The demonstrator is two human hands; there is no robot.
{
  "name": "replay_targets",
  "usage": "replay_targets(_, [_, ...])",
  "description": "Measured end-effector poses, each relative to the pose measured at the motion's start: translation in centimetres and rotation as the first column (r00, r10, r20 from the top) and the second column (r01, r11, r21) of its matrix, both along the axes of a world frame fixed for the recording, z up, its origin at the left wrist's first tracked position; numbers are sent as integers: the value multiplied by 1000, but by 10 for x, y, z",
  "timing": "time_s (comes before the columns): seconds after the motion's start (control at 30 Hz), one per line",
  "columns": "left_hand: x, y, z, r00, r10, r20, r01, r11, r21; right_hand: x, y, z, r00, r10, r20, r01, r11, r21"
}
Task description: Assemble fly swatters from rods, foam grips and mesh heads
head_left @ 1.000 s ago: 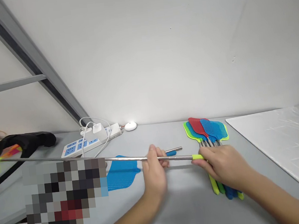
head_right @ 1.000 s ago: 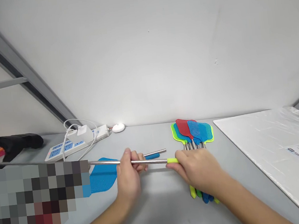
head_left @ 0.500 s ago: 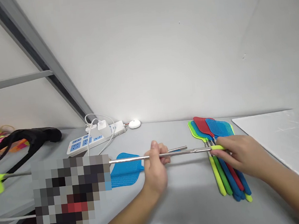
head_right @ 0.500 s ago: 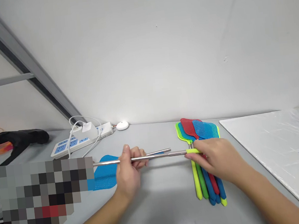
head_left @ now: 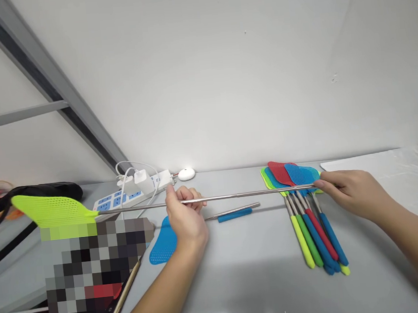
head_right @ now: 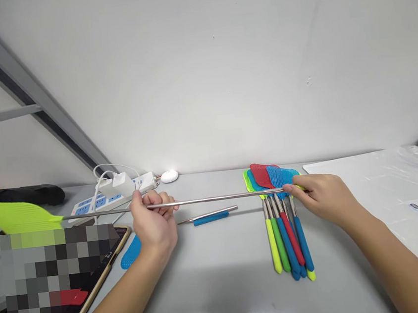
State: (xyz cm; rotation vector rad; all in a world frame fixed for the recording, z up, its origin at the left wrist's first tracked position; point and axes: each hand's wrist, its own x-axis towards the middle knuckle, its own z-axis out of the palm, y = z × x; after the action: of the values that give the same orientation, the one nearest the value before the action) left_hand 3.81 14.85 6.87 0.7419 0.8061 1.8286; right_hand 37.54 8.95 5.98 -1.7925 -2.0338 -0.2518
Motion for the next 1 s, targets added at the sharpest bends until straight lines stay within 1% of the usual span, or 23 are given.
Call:
replay_targets(0.1, [-6, 6, 1, 999, 46, 5, -45, 999, -8, 7, 1, 1, 996, -87, -18, 85, 991, -108])
replay_targets(0.2, [-6, 7, 0, 998, 56, -5, -56, 998, -14, 9, 1, 1, 990, -134, -38, 129, 984, -123])
replay_targets(0.3, [0, 2, -2, 999, 38, -15, -38, 999, -37, 7, 0, 0, 987, -157, -16, 154, 980, -125])
replay_targets(0.4, [5, -3, -4, 1000, 5, -11, -6, 998, -70, 4, -1, 0, 986, -162, 37, 165, 981, -99])
replay_targets(0.6, [10, -10, -4, 1000, -27, 12, 28, 994, -109, -2, -6, 2, 972, -212, 100, 211, 977, 21])
replay_targets(0.67, [13, -13, -5, 999, -48, 15, 50, 991, -127, -9, -8, 3, 972, -201, 119, 197, 979, 44])
replay_targets(0.8, [22, -23, -11, 994, -109, 11, 109, 980, -165, -32, -12, 4, 986, -106, 129, 99, 993, 56])
replay_targets(0.87, [25, -27, -14, 993, -121, 4, 120, 977, -178, -45, -14, 4, 990, -80, 116, 74, 996, 55])
replay_targets(0.93, [27, -29, -15, 990, -142, -13, 138, 973, -183, -54, -14, 3, 994, -52, 100, 51, 999, 12])
replay_targets(1.0, [27, -30, -16, 980, -191, -51, 180, 969, -172, -59, -14, 1, 997, 0, 73, 5, 997, -75])
